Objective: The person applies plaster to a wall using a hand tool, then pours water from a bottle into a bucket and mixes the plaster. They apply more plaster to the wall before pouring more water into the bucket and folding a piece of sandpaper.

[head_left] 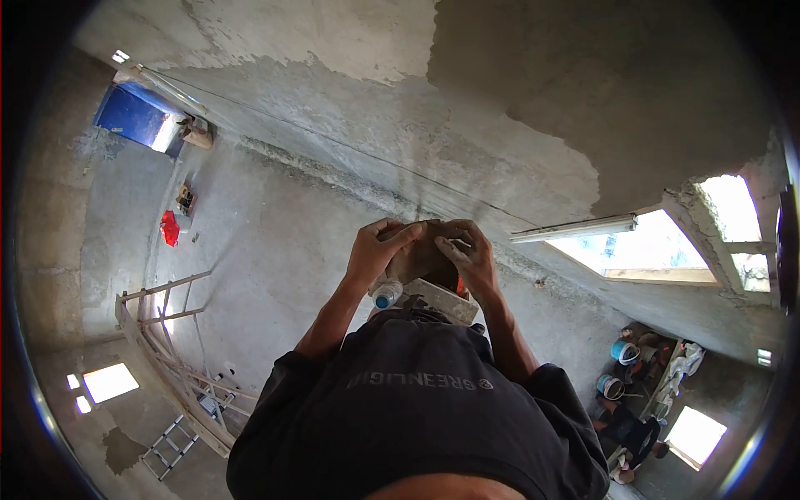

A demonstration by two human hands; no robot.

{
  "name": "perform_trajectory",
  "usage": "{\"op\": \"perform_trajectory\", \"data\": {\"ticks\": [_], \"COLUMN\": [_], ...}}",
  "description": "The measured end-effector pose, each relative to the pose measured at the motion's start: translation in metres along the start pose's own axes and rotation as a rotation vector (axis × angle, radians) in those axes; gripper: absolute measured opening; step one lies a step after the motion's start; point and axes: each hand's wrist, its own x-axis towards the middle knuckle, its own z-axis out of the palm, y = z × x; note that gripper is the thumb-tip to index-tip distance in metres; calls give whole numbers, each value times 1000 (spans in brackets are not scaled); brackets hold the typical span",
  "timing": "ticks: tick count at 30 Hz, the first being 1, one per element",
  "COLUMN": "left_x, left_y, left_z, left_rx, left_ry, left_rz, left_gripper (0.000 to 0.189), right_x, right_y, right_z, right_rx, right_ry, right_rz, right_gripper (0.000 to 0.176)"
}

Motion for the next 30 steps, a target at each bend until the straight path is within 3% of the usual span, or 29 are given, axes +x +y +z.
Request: {"op": "perform_trajectory", "data": {"ticks": [4, 9, 12, 13, 15, 18, 20, 23, 25, 30], "left_x": [-4, -9, -14, -15, -18, -21, -24, -31, -35, -32], "left_y": [6, 14, 7, 3, -5, -8, -4, 13, 17, 17], "left_z": [1, 3, 5, 6, 9, 14, 17, 20, 21, 30], "left_rx": [-211, -891, -1003, -1003, -761, -646, -588, -556, -119, -81], "left_ry": [-62, -49, -168, -167, -134, -139, -156, -201, -145, 9], "left_rz": [-95, -391, -247, -245, -63, -26, 1, 52, 169, 184], "left_gripper": [34, 37, 39, 39, 39, 40, 40, 43, 45, 42], "right_x": [-2, -1, 0, 1, 0, -2, -1, -1, 0, -3], "right_y": [8, 9, 11, 11, 10, 10, 17, 20, 19, 18], "right_z": [0, 0, -1, -1, 0, 0, -1, -2, -1, 3], "right_rx": [121, 371, 507, 541, 573, 451, 167, 29, 20, -216], "right_ry": [-3, 17, 38, 48, 56, 53, 67, 107, 126, 159], "right_rz": [111, 285, 295, 285, 277, 187, -3, -9, 0, -65], "right_gripper": [19, 12, 10, 11, 11, 12, 12, 15, 15, 16]}}
